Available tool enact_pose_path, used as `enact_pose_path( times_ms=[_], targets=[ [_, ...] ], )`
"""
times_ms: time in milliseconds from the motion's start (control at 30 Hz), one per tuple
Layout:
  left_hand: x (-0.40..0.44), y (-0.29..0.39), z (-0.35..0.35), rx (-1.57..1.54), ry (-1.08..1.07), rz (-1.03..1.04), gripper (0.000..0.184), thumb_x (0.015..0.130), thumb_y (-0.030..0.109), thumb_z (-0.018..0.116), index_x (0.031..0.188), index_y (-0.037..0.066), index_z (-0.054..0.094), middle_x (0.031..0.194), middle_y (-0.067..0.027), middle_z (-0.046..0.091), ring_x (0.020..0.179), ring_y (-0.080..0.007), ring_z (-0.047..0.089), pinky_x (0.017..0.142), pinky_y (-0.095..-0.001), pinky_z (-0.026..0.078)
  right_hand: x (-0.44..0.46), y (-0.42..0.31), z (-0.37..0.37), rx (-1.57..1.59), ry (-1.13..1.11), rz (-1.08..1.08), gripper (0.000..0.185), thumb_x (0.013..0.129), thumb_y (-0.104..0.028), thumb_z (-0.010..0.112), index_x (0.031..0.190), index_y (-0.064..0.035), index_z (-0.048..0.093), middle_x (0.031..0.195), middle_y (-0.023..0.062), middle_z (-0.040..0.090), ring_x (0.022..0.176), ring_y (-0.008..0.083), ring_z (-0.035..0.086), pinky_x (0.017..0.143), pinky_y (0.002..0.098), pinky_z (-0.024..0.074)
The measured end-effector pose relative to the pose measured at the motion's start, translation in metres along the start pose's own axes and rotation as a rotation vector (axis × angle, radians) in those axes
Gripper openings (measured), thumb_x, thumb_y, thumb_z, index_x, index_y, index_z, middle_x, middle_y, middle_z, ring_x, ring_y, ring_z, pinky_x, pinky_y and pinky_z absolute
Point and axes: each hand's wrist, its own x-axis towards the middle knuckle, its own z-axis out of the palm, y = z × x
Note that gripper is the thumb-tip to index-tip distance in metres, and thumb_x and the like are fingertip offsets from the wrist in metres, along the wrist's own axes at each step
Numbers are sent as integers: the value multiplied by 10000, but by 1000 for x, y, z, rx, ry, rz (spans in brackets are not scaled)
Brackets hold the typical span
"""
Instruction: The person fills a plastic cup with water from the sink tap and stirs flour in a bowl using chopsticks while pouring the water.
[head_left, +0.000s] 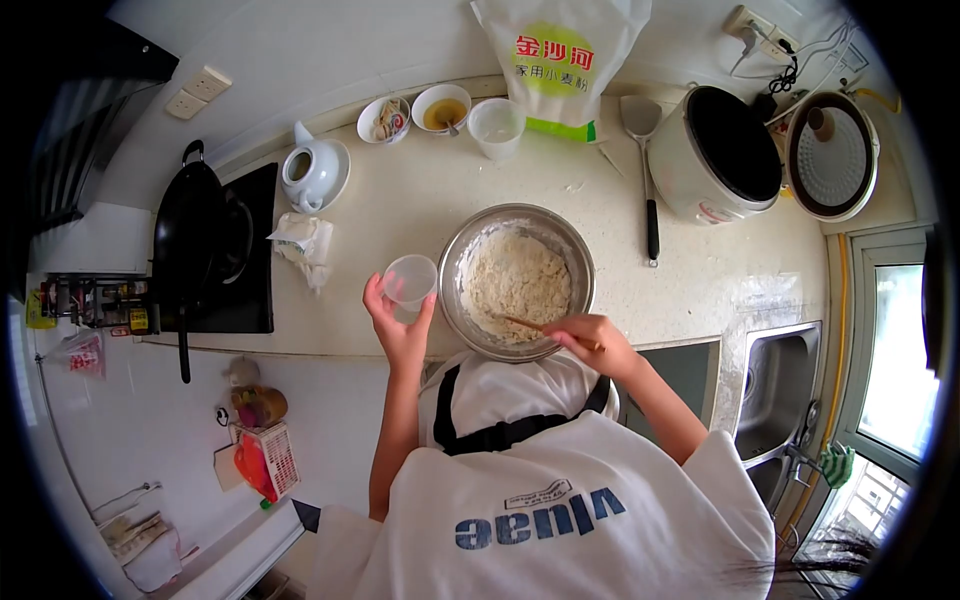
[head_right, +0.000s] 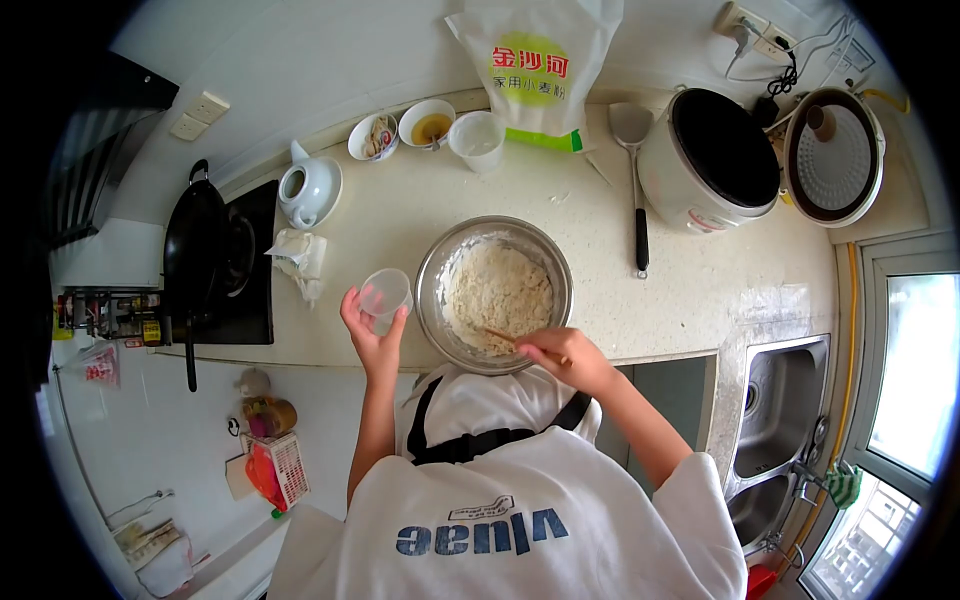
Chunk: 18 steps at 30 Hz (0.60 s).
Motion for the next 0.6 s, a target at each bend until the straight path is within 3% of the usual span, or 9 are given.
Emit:
enact_pose_path(
  times_ms=[33,167,267,367,467,600],
  targets=[
    [0,0,1,-5,5,-8,828,770,36,793,1419,63,279,1365,-188,440,1226,-307,511,1027,-420,412,3,-3,-4,26,48,109,152,920,-107,642,978,28,679,974,148,703,826,316,672,741,349,537],
    [-2,2,1,41,13,-2,835,761,62,805,1416,49,287,1362,-201,444,1213,-314,518,1019,-426,421,7,1,-4,-50,367,-2,112,909,-71,643,958,25,673,986,163,699,839,321,673,740,353,539],
    [-4,0,1,61,29,-3,847,745,96,823,1406,26,299,1351,-214,452,1180,-320,536,1008,-438,439,5,7,-1,-213,466,-40,107,899,-85,654,953,5,677,994,164,694,859,325,675,756,368,546],
    [-5,-1,1,54,22,-15,841,746,99,824,1404,25,305,1351,-210,446,1192,-317,529,1008,-440,439,0,3,18,-377,355,-62,112,889,-105,667,952,-13,679,999,156,691,876,324,676,768,387,552],
    [-4,-8,0,61,22,-1,837,748,102,825,1402,27,308,1350,-206,439,1206,-314,521,1007,-441,440,2,-4,32,-217,228,-250,143,885,-128,678,971,-14,687,973,145,692,834,323,671,754,387,553],
    [-1,-6,0,63,29,15,836,751,112,826,1402,27,308,1347,-205,439,1212,-314,516,1006,-438,441,0,-14,15,-33,114,-129,151,894,-123,672,983,-3,695,922,146,694,824,325,672,744,376,550]
  ],
)
